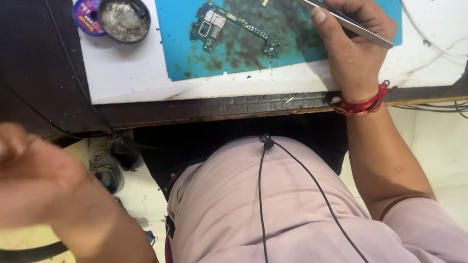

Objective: The person uses a soldering iron and tweezers to remove a small component from a circuit board, then uses a hot air gun to heat the area and place a replacement component. The person continues to solder and adjust components on the board.

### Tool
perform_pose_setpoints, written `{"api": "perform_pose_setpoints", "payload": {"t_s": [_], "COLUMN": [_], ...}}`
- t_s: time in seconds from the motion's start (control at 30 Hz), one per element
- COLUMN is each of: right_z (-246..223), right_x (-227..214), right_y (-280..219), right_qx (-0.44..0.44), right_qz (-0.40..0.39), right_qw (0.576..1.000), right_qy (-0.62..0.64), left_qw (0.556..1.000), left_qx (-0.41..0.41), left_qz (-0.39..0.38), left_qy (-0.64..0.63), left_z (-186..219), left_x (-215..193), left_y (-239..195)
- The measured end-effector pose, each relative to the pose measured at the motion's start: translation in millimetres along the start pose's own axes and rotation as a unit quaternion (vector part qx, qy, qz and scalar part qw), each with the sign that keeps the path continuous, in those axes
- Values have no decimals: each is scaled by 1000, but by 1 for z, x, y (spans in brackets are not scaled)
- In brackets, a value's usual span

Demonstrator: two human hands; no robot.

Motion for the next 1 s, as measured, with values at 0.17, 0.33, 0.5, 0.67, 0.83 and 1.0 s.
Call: {"api": "perform_pose_setpoints", "payload": {"t_s": [0.17,0.33,0.5,0.67,0.83,1.0], "right_z": [1,0,1,-2,-6,-14], "right_x": [0,2,2,1,7,15], "right_y": [0,-1,-2,-3,-2,1], "right_qx": [3,0,13,-7,2,-10], "right_qz": [-4,-7,-2,-6,-27,-61], "right_qw": [1000,1000,1000,1000,1000,996], "right_qy": [0,11,26,-1,-11,-71], "left_qw": [997,996,977,931,966,826], "left_qx": [-35,-39,-137,-288,-241,99], "left_qz": [69,73,138,66,-45,-324], "left_qy": [-19,-18,-92,-215,-84,451], "left_z": [-41,-69,-97,-84,-50,-44], "left_x": [1,-15,-33,-11,61,154], "left_y": [27,55,37,11,-40,-80]}}
Point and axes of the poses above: each hand's wrist, its own y-axis towards the middle knuckle, its own x-axis out of the palm, z = x × y, the point moved 5 cm from there along y, towards the middle knuckle, and after that the axes turned 7 degrees about y, right-handed, at the moved point
